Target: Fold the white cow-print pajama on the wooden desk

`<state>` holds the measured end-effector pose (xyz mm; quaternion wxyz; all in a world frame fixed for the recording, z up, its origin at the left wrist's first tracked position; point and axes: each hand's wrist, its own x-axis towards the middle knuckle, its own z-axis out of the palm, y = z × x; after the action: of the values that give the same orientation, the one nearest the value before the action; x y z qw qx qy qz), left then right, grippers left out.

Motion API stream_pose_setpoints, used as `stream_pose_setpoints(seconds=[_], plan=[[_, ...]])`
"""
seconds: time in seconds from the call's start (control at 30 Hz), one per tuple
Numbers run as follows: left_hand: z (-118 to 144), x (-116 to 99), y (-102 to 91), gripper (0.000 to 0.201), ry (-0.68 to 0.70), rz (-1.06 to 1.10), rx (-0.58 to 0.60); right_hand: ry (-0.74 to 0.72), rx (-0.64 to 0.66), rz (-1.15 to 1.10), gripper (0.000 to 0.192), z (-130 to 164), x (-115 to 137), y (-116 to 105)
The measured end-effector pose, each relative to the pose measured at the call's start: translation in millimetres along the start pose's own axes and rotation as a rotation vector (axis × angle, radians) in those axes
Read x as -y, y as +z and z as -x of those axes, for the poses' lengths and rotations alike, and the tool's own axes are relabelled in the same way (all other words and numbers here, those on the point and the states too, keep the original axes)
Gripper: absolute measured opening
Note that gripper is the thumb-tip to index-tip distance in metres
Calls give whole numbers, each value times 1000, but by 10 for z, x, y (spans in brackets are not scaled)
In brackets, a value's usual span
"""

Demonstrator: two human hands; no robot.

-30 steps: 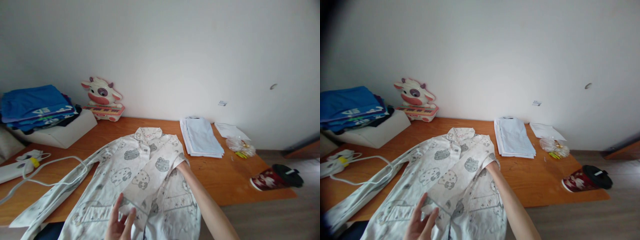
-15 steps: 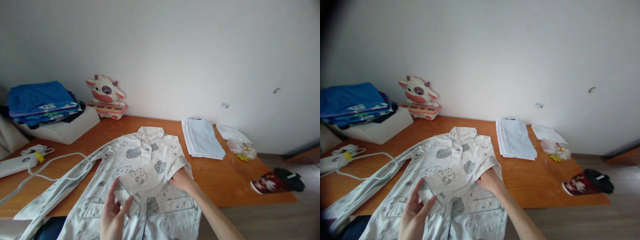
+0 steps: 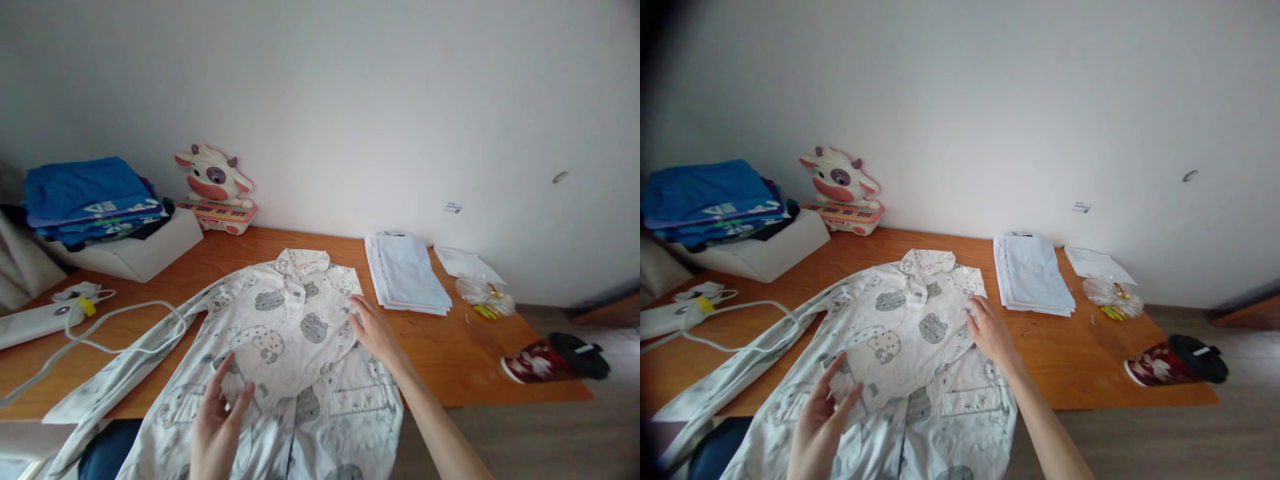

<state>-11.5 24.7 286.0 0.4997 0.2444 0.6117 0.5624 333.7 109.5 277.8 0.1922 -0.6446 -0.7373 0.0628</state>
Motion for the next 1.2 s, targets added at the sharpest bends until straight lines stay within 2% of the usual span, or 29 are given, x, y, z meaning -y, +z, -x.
stream_pose_setpoints(seconds=[0.13, 0.23, 0.33, 0.43, 0.47, 0.53, 0.6, 0.67, 0.73, 0.8, 0.9, 0.97, 1.03, 1.1, 1.17, 1.2], plan=[[-33, 6, -79, 83, 105, -108, -5, 32, 136, 166, 72, -182, -287, 437], [-73, 89, -187, 77, 166, -152, 7, 46, 118, 121, 73, -192, -399, 587], [-52, 177, -185, 65, 331, -291, 33, 40, -28, -159, 67, -132, -355, 504], [107, 187, 40, 51, 619, -441, 111, 168, -199, -697, 57, 55, -224, 296], [195, 173, 162, 48, 727, -467, 189, 241, -211, -879, 57, 151, -181, 226], [409, 147, 438, 51, 921, -510, 453, 381, -154, -1154, 61, 379, -117, 107], [636, 166, 704, 60, 1064, -570, 767, 486, -79, -1283, 68, 625, -94, 21], [831, 281, 905, 58, 1177, -632, 1002, 549, -55, -1277, 72, 853, -109, -38], [965, 502, 1017, 47, 1277, -670, 1109, 533, -54, -1174, 73, 1042, -149, -75], [1028, 784, 1048, 36, 1340, -701, 1153, 446, -14, -1053, 72, 1185, -196, -82], [1029, 1137, 983, 29, 1366, -745, 1165, 343, 53, -873, 58, 1325, -256, -22], [993, 1212, 875, 27, 1344, -729, 1142, 287, 33, -704, 49, 1379, -281, 46], [918, 1127, 703, 26, 1275, -654, 1116, 224, -6, -525, 50, 1409, -286, 98], [770, 920, 444, 27, 1139, -599, 1070, 176, -24, -372, 54, 1423, -261, 110], [514, 673, 80, 30, 955, -597, 879, 130, -65, -261, 54, 1422, -197, 87], [345, 562, -140, 28, 853, -598, 698, 105, -106, -230, 51, 1416, -145, 70]])
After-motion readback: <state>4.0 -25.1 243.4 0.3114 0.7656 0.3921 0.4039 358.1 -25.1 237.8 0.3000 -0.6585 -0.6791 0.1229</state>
